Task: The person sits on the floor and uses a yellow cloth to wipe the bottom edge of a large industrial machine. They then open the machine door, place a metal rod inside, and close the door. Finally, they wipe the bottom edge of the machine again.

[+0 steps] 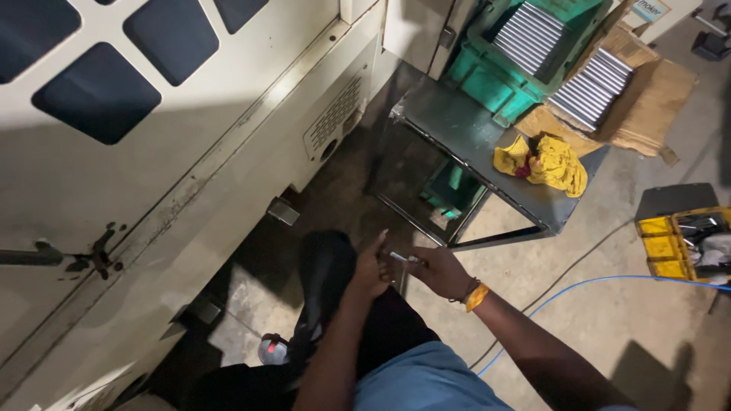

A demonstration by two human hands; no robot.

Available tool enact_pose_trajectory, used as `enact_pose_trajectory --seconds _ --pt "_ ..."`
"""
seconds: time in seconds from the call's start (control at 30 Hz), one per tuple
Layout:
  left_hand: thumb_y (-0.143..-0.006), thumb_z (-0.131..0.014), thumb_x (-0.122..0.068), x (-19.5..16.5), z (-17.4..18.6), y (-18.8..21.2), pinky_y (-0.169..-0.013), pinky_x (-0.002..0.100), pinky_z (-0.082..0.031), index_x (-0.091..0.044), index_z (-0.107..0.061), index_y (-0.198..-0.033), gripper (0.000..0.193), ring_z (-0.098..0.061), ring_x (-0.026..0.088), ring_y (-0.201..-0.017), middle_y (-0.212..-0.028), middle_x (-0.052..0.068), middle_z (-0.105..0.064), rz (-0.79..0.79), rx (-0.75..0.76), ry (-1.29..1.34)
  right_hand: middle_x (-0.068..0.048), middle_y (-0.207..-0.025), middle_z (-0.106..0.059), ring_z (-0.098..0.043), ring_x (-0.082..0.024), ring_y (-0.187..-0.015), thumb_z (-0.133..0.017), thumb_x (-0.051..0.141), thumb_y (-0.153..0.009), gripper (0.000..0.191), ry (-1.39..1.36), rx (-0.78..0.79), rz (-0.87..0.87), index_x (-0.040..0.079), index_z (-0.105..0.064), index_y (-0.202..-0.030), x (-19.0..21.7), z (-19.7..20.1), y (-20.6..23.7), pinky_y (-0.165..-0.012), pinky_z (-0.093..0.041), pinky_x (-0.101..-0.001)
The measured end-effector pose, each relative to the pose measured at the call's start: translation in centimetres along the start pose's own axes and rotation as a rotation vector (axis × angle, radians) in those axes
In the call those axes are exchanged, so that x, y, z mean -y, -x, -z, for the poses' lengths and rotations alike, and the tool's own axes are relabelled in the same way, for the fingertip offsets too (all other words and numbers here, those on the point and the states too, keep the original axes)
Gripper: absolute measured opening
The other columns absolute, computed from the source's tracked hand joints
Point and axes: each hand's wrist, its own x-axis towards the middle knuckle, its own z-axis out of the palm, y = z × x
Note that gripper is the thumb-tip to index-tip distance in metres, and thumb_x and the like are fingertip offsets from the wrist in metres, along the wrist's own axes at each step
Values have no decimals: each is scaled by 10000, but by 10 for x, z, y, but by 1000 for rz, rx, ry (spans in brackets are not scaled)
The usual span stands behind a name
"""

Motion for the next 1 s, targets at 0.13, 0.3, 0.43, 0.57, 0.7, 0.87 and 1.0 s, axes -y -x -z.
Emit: enact_pose_trajectory --seconds 0.13,0.3,0.43,0.57,0.7,0.87,1.0 --pt "-959 -621 -470 6 4 -9 -373 226 -227 -282 -723 -1135 277 -317 56 -383 -504 -85 -364 -42 76 -80 -154 -727 -683 -681 -292 -639 -652 310 -921 289 -8 -16 23 70 -710 -1070 5 -3 -3 -570 -506 -397" --pt "-972 -597 -466 12 23 -25 -381 243 -235 -209 -687 -1073 291 -360 82 -404 -532 -60 -433 -31 64 -79 -140 -606 -643 -653 -206 -550 -643 370 -976 334 30 130 -251 58 -729 -895 -12 -7 -10 -545 -483 -351" --pt "-1005 -616 -458 14 34 -34 -378 240 -241 -191 -665 -1052 276 -374 70 -411 -536 -70 -427 -23 96 -39 -74 -600 -618 -605 -141 -537 -620 360 -987 341 -65 88 -229 50 -729 -894 -27 -13 -9 -521 -474 -328" --pt "-1017 -594 -451 14 30 -31 -369 233 -246 -182 -672 -1043 281 -395 67 -409 -546 -68 -456 -56 210 -20 -61 -592 -597 -561 -113 -529 -639 321 -975 311 -128 60 -239 31 -697 -877 -28 -18 -7 -490 -454 -321" --pt "-969 -554 -423 10 20 -25 -373 237 -233 -212 -693 -1068 271 -395 81 -409 -550 -48 -487 -31 69 -46 -50 -557 -579 -548 -109 -493 -627 316 -986 323 -119 61 -307 27 -680 -852 -19 -15 -6 -473 -438 -309" --pt "-1002 -585 -444 10 21 -25 -356 240 -234 -198 -684 -1006 265 -344 66 -369 -478 -93 -383 -62 205 -72 -39 -530 -593 -574 -110 -474 -618 329 -982 314 -196 70 -297 43 -678 -868 -12 -7 -5 -470 -447 -297" --pt "-1022 -585 -454 15 30 -34 -368 247 -241 -178 -666 -957 295 -354 81 -387 -501 -75 -403 -48 140 -90 -52 -541 -621 -591 -116 -482 -603 365 -993 369 -158 73 -289 37 -674 -838 -20 -9 -4 -480 -463 -300"
